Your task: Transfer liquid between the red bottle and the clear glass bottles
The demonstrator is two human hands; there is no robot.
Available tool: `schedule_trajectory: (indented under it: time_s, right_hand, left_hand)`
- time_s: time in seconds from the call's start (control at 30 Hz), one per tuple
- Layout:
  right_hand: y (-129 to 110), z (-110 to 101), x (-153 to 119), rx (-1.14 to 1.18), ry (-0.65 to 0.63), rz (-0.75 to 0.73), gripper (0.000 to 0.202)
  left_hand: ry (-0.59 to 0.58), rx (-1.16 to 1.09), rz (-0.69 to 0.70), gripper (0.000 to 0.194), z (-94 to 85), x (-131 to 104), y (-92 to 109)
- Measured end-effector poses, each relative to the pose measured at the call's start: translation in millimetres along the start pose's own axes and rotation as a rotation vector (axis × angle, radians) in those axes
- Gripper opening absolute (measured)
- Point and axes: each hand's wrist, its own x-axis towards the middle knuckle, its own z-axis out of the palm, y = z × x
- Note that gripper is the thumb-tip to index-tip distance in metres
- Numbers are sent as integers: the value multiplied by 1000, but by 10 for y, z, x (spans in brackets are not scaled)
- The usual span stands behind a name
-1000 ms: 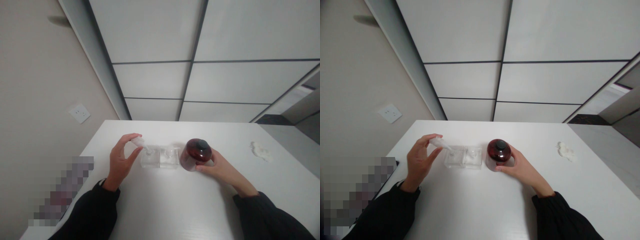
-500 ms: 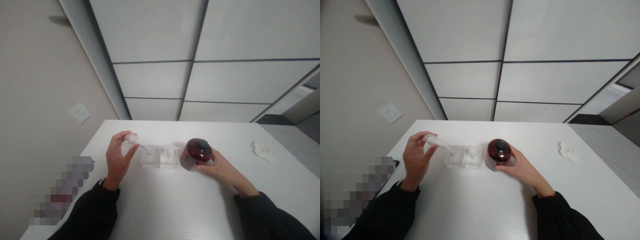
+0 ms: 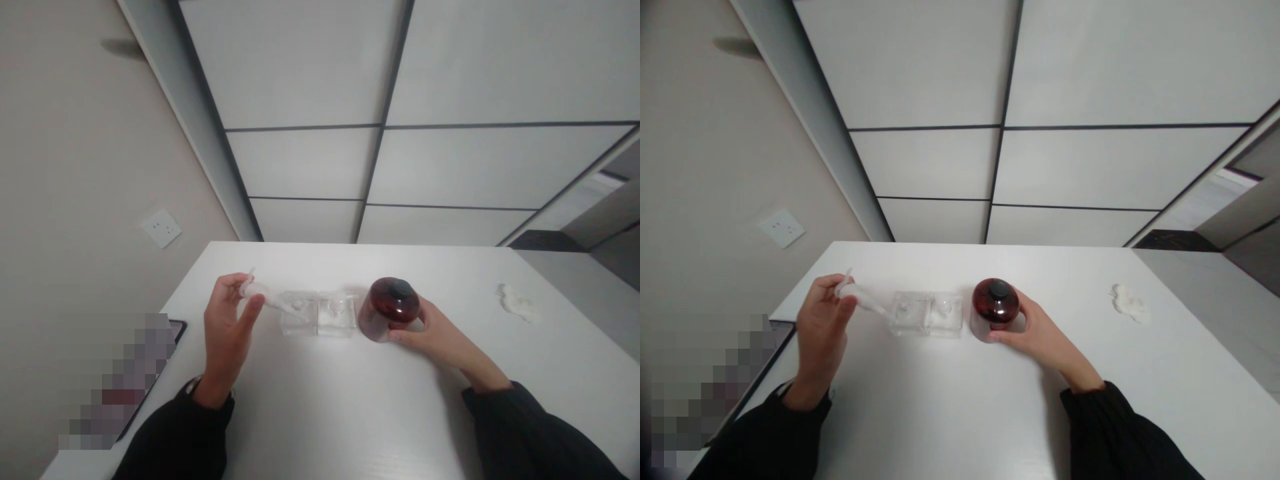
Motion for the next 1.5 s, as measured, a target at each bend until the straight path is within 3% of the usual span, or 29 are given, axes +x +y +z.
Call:
schedule_trajectory:
  time_s: [0.27,0.47,0.8,1.03,1.5]
  right_hand:
    - [-33,15,3,35,4,-24,68]
    - [-41,36,-2,61,-12,-19,67]
    - [47,28,2,70,-9,-1,71]
    - [123,46,19,82,1,3,76]
    - [132,27,13,74,-7,4,78]
  left_hand:
    - [-171,418,-135,49,-376,-585,219]
    - [-276,474,-281,47,-453,-849,177]
    - [-303,577,-281,36,-403,-855,21]
    - [-356,664,-378,48,-294,-778,67]
    - [-353,670,-180,32,-278,-811,-95]
